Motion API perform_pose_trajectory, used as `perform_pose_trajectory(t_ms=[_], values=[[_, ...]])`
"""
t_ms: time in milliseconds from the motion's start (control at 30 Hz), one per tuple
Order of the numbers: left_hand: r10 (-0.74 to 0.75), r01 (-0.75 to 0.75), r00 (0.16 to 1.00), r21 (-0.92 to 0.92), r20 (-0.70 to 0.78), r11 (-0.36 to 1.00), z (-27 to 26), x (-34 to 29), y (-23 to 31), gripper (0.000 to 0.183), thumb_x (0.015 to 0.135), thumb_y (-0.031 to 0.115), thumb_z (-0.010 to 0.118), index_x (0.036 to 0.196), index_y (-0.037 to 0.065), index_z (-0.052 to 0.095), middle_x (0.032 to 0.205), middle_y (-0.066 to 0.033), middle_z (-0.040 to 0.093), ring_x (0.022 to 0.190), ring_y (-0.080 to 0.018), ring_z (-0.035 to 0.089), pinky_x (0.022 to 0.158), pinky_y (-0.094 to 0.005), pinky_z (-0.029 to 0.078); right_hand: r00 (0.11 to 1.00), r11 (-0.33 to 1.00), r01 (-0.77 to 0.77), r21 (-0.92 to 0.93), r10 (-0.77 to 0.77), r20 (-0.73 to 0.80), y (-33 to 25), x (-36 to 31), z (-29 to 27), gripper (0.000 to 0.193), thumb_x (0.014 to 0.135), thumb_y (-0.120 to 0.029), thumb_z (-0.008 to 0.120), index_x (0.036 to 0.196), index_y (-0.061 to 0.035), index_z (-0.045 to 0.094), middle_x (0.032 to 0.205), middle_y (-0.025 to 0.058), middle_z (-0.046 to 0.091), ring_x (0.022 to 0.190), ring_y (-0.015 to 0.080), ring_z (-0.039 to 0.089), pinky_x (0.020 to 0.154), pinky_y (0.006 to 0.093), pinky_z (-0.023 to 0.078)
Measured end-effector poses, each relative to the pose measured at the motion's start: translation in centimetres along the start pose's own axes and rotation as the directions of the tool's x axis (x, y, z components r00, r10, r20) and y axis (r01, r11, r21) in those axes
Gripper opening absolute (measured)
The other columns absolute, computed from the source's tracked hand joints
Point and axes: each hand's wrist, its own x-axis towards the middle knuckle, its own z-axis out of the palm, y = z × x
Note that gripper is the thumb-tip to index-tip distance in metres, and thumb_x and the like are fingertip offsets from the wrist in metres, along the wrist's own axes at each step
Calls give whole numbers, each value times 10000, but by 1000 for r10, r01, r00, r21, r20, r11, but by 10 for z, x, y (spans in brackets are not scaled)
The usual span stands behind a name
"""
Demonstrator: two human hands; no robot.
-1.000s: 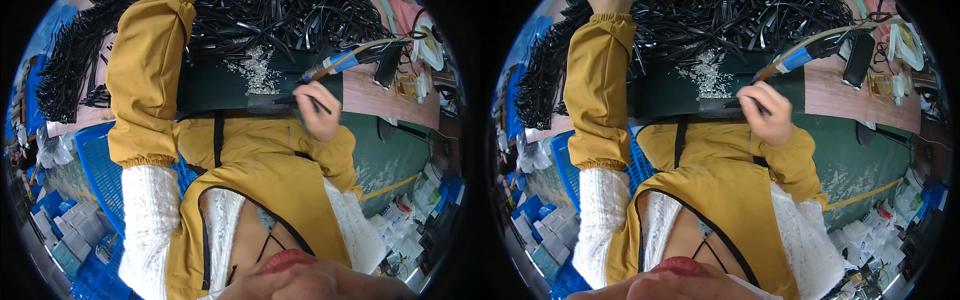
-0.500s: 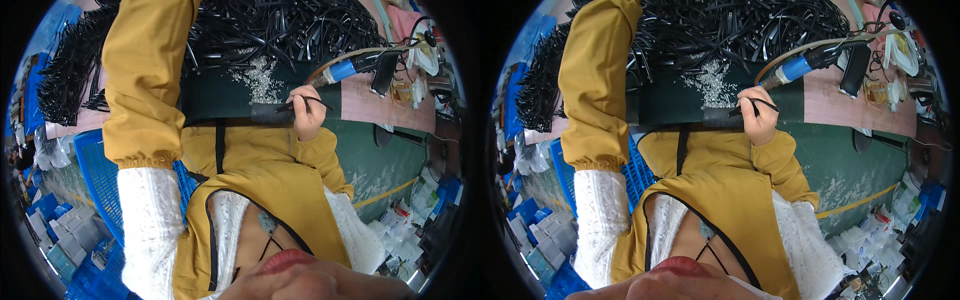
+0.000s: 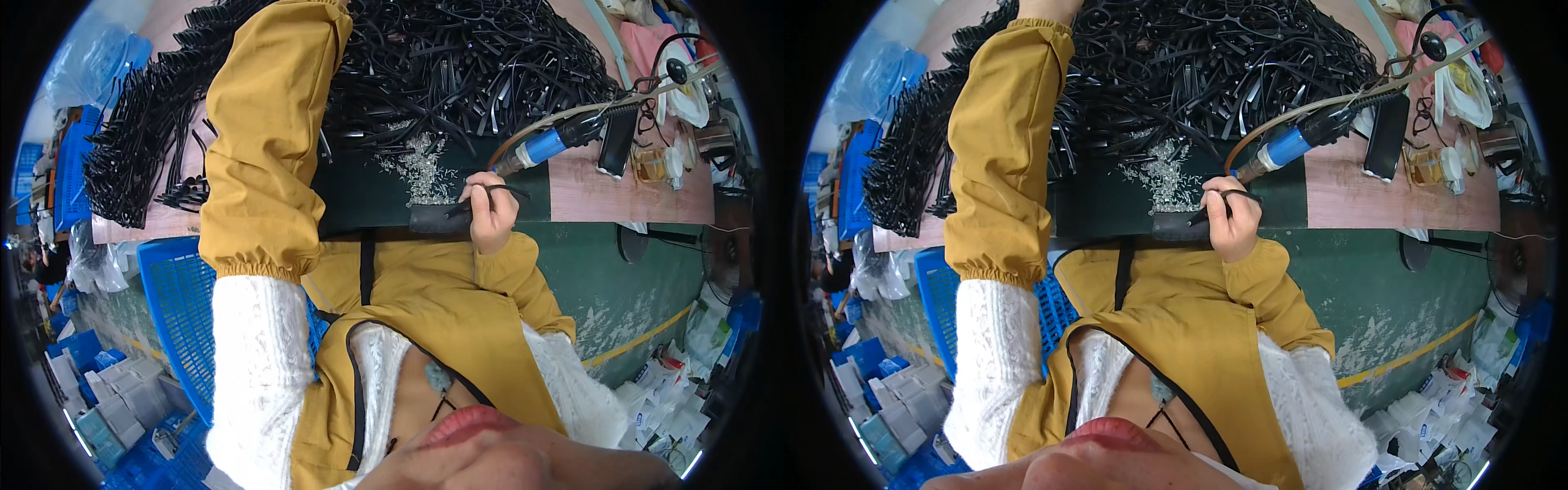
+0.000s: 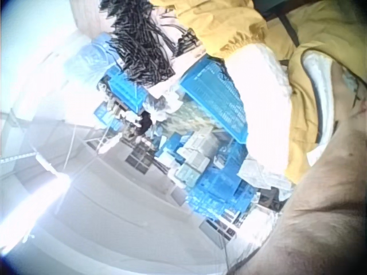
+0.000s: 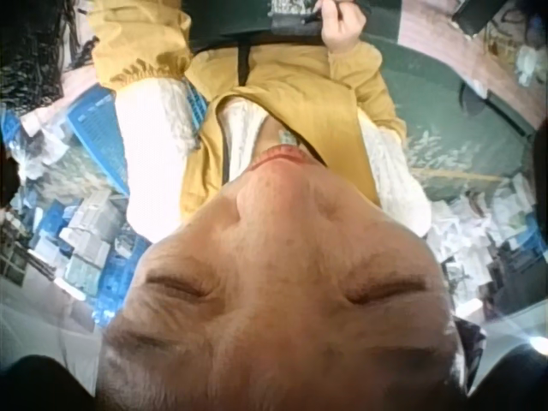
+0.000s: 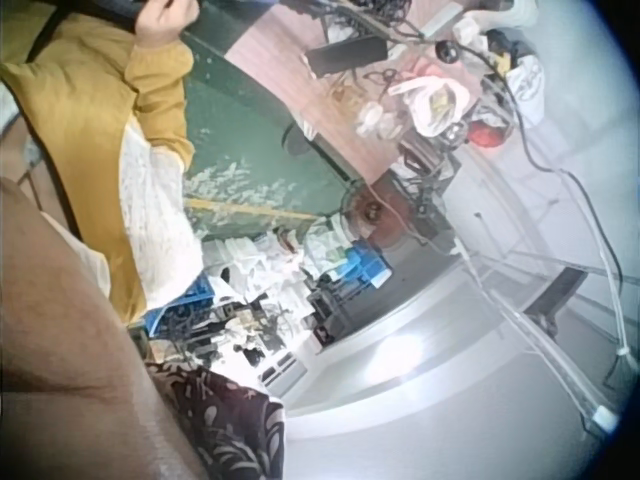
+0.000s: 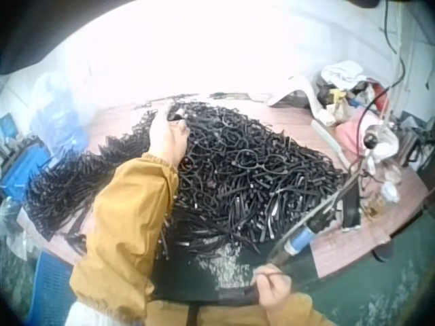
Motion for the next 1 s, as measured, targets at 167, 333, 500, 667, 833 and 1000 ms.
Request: perform_pose_trajectory(t_ms=[167,333,500,667,833,1000], values=[[13,-54,992,-323,-128,945,40,-61,1,402,1126,377,251,1058,47,471,1016,-192,606,939,-330,603,932,-517,489,999,995,33,91,-35,21,-34,17,8,116,977,16,559,903,59,638,855,157,668,714,246,632,664,326,513],[-140,84,986,-471,-85,878,21,-140,13,254,1072,216,439,1152,29,591,1145,-221,637,1090,-374,634,1074,-555,476,933,805,354,477,-266,-243,-80,85,8,225,1060,-85,414,906,25,534,964,184,603,799,249,591,752,376,532],[-116,82,977,-185,-181,979,-6,-273,18,265,1040,234,532,1145,3,607,938,-101,613,751,-190,545,759,-394,496,962,946,259,196,-233,-145,-77,71,-5,262,1054,-145,439,981,35,614,987,154,600,827,215,539,774,309,460],[54,10,927,168,-371,986,-4,-374,-66,276,1085,255,405,1197,11,467,802,-102,572,679,-213,602,706,-369,549,974,983,-152,-104,166,152,-60,0,0,219,1020,-105,573,931,63,682,967,172,614,872,221,557,781,319,449],[162,-163,986,455,40,876,-22,-418,-89,304,1060,161,505,1283,37,341,1084,-228,640,958,-253,666,905,-396,538,981,971,-140,193,162,-102,-56,-10,-4,161,1006,-1,563,1017,95,693,1012,149,647,741,145,619,651,249,524],[-21,80,992,481,-126,873,-32,-461,-71,624,919,-121,624,1403,31,261,1305,-218,601,1313,-328,584,1064,-404,513,911,915,-402,43,395,117,-41,-2,2,97,984,3,649,1056,68,660,1042,94,672,817,134,676,727,256,579]])
